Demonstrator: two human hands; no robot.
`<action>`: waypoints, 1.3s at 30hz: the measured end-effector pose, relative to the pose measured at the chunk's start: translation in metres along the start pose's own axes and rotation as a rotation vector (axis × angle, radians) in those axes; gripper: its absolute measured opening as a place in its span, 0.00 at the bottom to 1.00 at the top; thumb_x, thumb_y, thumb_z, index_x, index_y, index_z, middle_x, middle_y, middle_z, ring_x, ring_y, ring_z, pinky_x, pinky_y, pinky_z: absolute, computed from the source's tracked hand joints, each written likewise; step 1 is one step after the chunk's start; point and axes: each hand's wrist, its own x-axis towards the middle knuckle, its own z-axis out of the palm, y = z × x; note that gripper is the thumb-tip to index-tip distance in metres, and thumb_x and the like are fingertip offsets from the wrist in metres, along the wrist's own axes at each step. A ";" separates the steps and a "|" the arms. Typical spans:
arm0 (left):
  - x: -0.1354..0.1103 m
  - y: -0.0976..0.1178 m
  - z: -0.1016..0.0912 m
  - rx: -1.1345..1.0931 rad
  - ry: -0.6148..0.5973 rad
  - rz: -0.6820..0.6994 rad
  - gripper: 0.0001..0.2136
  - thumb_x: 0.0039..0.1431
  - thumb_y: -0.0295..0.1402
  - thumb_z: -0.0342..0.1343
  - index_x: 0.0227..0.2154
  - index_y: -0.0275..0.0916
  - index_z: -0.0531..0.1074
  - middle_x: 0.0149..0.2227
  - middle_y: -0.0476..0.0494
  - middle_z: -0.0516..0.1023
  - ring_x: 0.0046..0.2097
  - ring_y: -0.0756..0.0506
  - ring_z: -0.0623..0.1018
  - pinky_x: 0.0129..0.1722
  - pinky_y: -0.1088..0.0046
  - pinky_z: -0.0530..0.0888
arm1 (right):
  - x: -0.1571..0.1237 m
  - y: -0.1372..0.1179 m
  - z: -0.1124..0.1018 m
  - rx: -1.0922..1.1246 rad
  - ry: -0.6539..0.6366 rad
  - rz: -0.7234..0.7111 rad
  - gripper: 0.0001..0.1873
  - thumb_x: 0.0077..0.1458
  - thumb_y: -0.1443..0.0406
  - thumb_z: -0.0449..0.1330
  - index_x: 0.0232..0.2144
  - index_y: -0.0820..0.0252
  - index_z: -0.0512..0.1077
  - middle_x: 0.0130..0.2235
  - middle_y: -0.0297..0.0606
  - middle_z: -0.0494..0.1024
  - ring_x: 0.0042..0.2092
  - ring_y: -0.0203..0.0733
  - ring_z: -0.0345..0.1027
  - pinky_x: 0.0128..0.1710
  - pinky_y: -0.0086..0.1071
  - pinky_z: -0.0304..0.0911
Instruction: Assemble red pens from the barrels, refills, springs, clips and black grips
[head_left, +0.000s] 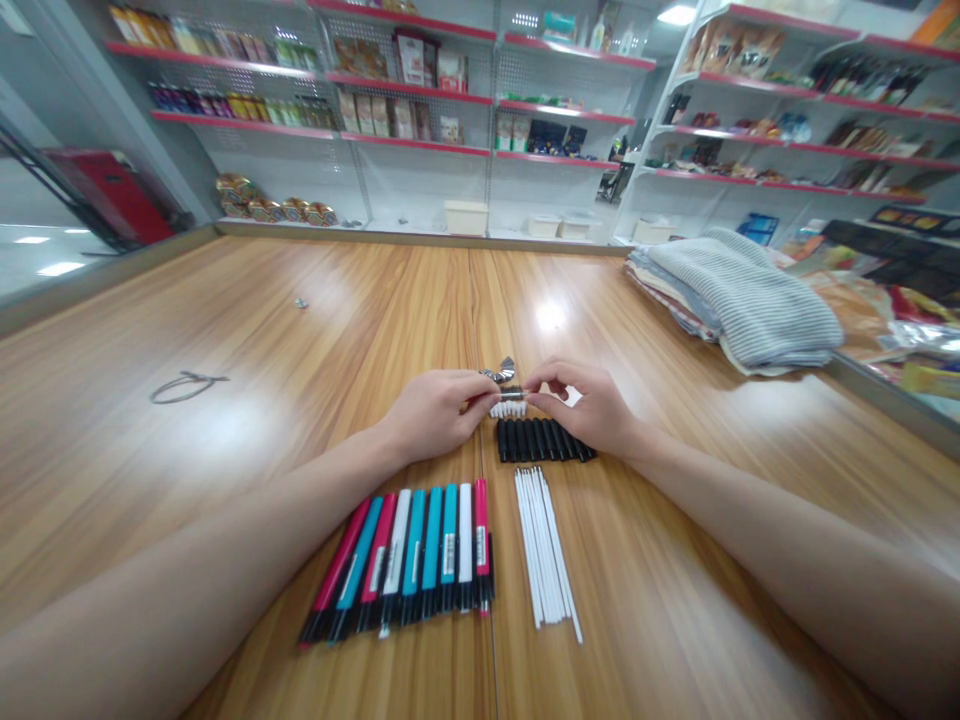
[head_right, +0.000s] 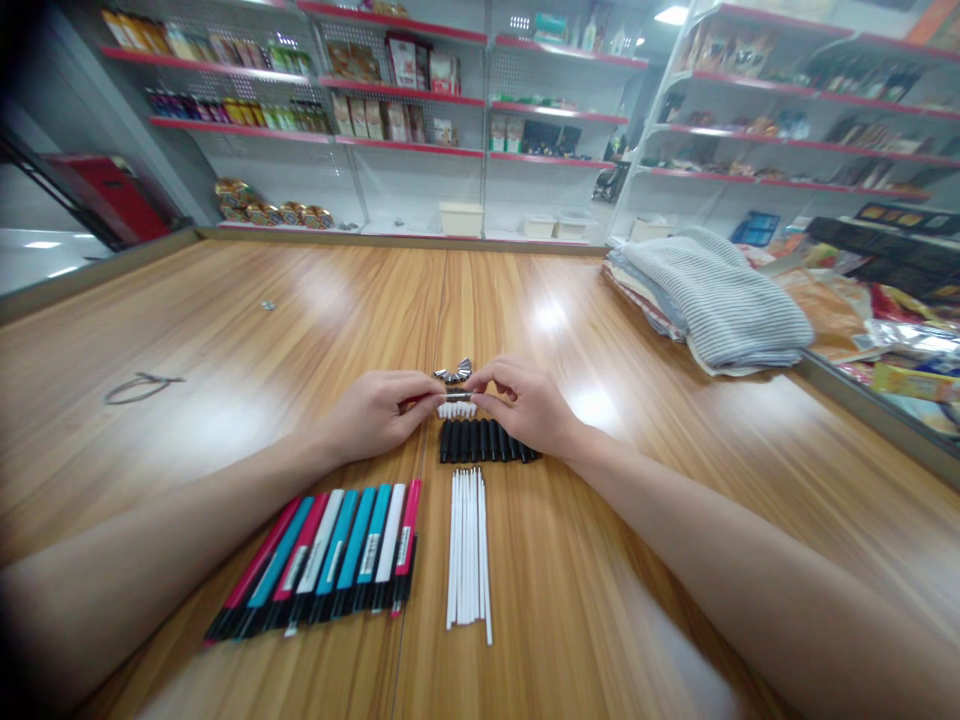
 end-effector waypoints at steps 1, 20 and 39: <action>0.000 0.000 0.000 0.004 -0.002 0.007 0.11 0.65 0.36 0.48 0.37 0.40 0.75 0.36 0.45 0.78 0.38 0.47 0.76 0.38 0.72 0.69 | 0.000 -0.001 0.000 0.000 -0.005 -0.014 0.05 0.57 0.68 0.60 0.37 0.59 0.74 0.35 0.37 0.75 0.33 0.35 0.63 0.32 0.31 0.60; 0.000 0.002 -0.001 -0.001 -0.008 0.030 0.12 0.65 0.36 0.48 0.37 0.39 0.75 0.36 0.44 0.78 0.38 0.47 0.77 0.38 0.72 0.70 | -0.001 -0.003 -0.001 -0.092 -0.026 -0.064 0.07 0.58 0.66 0.59 0.39 0.58 0.74 0.33 0.37 0.76 0.33 0.36 0.65 0.35 0.32 0.62; -0.001 0.002 -0.001 -0.002 -0.005 0.023 0.12 0.66 0.36 0.48 0.38 0.39 0.75 0.37 0.44 0.78 0.38 0.47 0.77 0.38 0.72 0.70 | 0.000 -0.004 0.000 -0.094 -0.033 -0.087 0.09 0.58 0.67 0.58 0.42 0.57 0.72 0.35 0.37 0.77 0.35 0.37 0.67 0.38 0.33 0.63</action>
